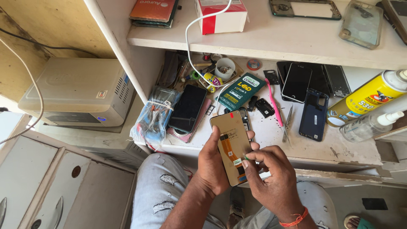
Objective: The person sits at a cluttered repair bench holding a smartphone, opens it and removes the back cover and internal components, then picks up a replacement LCD screen, peels the protective film from it, and holds the new screen next to the phone body comparing the parts.
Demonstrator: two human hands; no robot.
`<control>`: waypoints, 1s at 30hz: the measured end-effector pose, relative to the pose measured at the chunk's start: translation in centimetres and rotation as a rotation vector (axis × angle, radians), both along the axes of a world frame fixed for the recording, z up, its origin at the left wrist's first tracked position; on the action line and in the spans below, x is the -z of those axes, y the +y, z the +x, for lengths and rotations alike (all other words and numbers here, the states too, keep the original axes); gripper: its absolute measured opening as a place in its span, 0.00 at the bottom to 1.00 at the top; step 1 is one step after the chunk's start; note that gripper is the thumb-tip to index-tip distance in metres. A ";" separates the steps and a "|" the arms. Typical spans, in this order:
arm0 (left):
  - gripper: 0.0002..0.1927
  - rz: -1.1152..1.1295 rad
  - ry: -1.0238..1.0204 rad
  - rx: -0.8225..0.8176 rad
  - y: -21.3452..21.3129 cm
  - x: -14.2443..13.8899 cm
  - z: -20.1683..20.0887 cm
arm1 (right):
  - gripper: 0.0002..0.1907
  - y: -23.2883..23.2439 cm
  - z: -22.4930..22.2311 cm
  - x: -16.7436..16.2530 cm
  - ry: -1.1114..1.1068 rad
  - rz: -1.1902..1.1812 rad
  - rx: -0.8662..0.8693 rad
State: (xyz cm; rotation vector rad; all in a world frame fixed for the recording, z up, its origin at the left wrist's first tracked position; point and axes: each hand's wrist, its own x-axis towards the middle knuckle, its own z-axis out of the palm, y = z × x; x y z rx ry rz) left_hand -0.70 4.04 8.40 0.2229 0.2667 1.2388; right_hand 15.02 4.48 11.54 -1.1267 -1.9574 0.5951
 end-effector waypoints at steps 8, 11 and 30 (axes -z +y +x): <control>0.39 -0.098 0.160 -0.015 0.2 -0.4 0.7 | 0.05 -0.2 -0.1 0.0 -0.041 -0.001 0.002; 0.37 -0.124 0.203 -0.022 0.2 -0.5 0.8 | 0.04 -0.4 -0.1 0.0 -0.044 0.006 -0.007; 0.30 -0.240 0.189 -0.055 0.1 -0.6 1.5 | 0.09 -0.8 -0.1 0.3 -0.155 0.188 -0.002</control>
